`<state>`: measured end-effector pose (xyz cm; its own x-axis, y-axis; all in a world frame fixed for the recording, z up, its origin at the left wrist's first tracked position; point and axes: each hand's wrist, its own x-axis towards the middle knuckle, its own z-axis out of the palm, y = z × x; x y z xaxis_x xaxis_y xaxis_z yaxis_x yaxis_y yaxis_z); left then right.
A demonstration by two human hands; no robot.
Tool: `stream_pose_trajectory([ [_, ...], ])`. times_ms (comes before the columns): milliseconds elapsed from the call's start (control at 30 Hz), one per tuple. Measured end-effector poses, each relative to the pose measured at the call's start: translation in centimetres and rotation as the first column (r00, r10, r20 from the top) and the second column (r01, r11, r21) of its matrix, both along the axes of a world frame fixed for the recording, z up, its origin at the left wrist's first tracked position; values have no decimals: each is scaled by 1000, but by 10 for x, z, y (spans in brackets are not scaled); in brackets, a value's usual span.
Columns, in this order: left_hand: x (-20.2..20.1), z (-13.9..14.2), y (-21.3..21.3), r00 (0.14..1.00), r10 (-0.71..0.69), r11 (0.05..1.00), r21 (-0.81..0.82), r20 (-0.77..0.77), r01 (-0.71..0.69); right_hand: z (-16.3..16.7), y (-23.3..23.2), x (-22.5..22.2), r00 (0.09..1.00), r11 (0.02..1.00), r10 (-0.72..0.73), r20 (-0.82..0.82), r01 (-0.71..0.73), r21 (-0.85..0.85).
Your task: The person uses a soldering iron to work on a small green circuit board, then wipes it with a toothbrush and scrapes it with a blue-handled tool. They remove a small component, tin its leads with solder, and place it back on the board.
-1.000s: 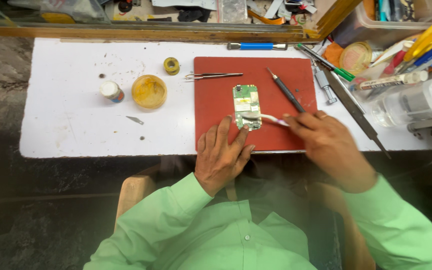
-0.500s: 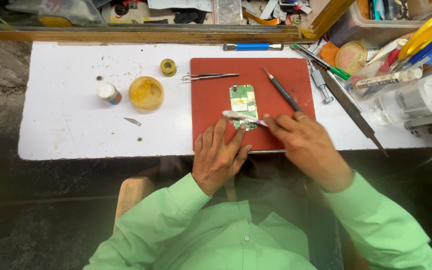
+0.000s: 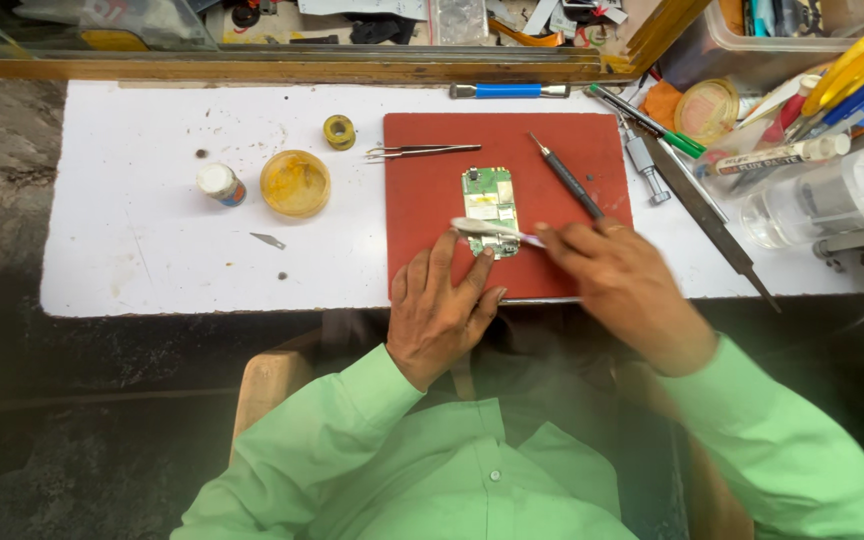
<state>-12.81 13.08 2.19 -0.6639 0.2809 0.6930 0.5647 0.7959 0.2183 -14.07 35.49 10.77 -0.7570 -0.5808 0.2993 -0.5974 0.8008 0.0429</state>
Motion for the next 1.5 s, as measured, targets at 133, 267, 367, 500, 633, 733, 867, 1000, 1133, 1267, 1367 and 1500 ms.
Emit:
stream_pose_trajectory([
  [133, 1, 0, 0, 1000, 4, 1000, 3, 8, -4, 13, 26, 9, 997, 998, -53, 62, 52, 24],
  [267, -2, 0, 3, 1000, 11, 1000, -3, -3, -11, -13, 10, 17, 996, 997, -69, 57, 71, -34],
  [367, -1, 1, 4, 1000, 24, 1000, -12, -4, -24, -33, -21, 23, 986, 984, -155, 53, 159, -80],
  [500, 0, 1, 4, 1000, 1, 1000, -3, 20, -1, -23, -39, 57, 953, 956, -257, 159, 275, -102],
  [633, -1, 0, 6, 999, -1, 1000, -9, 35, 2, -19, -45, 59, 923, 925, -328, 199, 356, -129],
  [733, -4, -1, 9, 1000, 24, 1000, -18, -6, -24, -26, -44, 31, 928, 921, -337, 162, 360, -149],
  [867, -5, -3, 6, 1000, 1, 1000, -16, -12, -2, -21, -28, 30, 914, 845, -342, 217, 400, -354],
  [1000, -4, -8, 6, 997, 7, 998, -60, -73, -12, -2, 28, 31, 862, 756, -507, 12, 452, -473],
  [1133, -5, -10, 7, 991, 13, 995, -92, -130, -25, -5, 78, 28, 818, 600, -574, 36, 450, -661],
  [1267, -5, -10, 9, 991, 15, 993, -111, -135, -30, -18, 103, 17, 781, 629, -624, -25, 484, -608],
  [1367, -6, -11, 11, 989, 12, 994, -110, -146, -28, -30, 106, 2, 775, 695, -623, -106, 486, -530],
  [1500, -6, -14, 14, 985, 17, 992, -123, -172, -39, -52, 101, -27, 707, 734, -663, -247, 548, -401],
])
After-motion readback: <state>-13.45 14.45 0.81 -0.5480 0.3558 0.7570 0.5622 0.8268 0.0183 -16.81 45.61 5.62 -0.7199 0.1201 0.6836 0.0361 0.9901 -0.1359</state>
